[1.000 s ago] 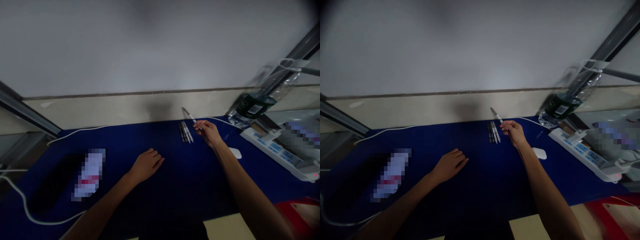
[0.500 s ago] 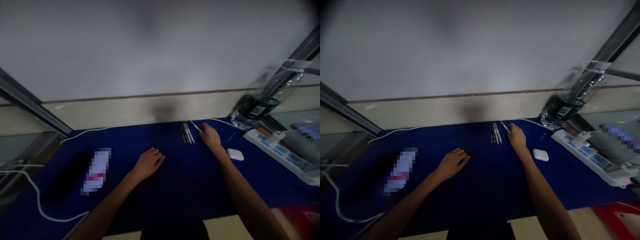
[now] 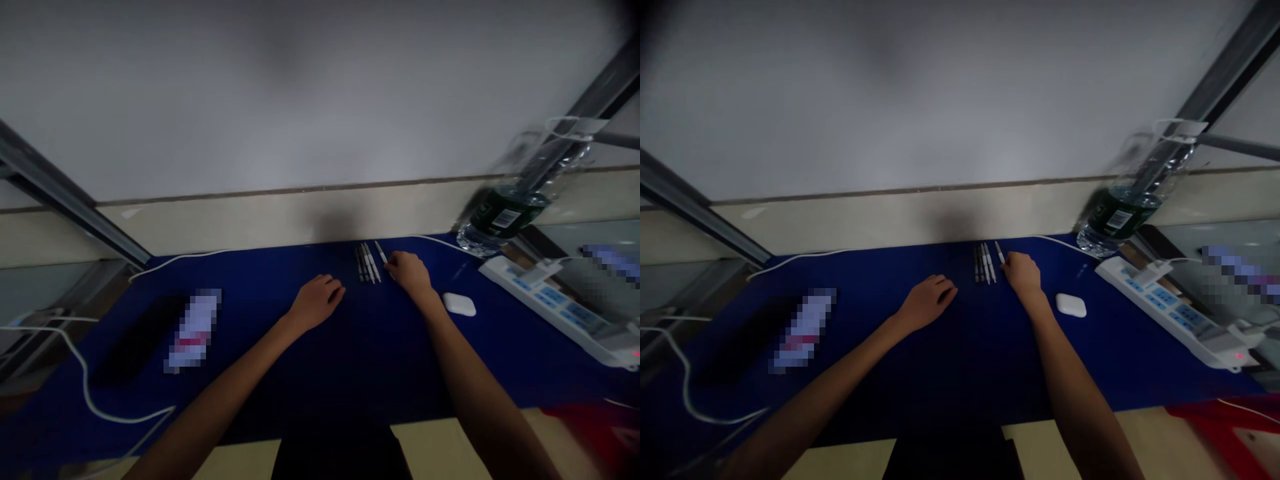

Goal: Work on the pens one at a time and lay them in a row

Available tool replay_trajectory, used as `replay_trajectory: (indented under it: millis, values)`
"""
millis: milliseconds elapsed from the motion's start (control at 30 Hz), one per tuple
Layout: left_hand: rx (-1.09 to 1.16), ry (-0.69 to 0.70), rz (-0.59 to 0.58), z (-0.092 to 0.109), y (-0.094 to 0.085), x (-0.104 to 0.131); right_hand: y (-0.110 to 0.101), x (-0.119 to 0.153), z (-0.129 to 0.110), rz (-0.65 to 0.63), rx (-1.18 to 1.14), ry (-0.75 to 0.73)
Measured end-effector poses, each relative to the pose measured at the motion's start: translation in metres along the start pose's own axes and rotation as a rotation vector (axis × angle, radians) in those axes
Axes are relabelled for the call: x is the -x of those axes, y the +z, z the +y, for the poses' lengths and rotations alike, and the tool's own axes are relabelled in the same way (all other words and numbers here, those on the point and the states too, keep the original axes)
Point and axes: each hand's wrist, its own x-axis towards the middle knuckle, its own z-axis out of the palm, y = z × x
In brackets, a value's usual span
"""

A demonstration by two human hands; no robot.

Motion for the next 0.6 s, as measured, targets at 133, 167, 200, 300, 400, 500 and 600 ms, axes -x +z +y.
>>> replay_trajectory:
  millis: [133,167,200,300,400,500,600]
  values:
    - [-0.015,-0.190,0.095,0.024,0.014,-0.041,0.000,0.001,-0.001,-0.004,-0.025,-0.031]
    - [-0.016,-0.236,0.111,0.030,0.018,-0.051,0.000,0.001,-0.001,-0.004,-0.034,-0.043]
    - [-0.016,-0.275,0.123,0.035,0.023,-0.059,0.001,0.001,-0.002,-0.005,-0.043,-0.055]
    - [-0.002,-0.356,0.128,0.048,0.034,-0.080,0.002,-0.001,-0.003,-0.007,-0.071,-0.087]
    - [0.019,-0.416,0.119,0.057,0.041,-0.095,0.003,-0.003,-0.004,-0.009,-0.094,-0.108]
    - [0.023,-0.451,0.117,0.062,0.043,-0.103,0.002,-0.005,-0.004,-0.016,-0.124,-0.124]
    - [0.016,-0.469,0.115,0.063,0.043,-0.106,0.002,-0.004,-0.005,-0.024,-0.162,-0.135]
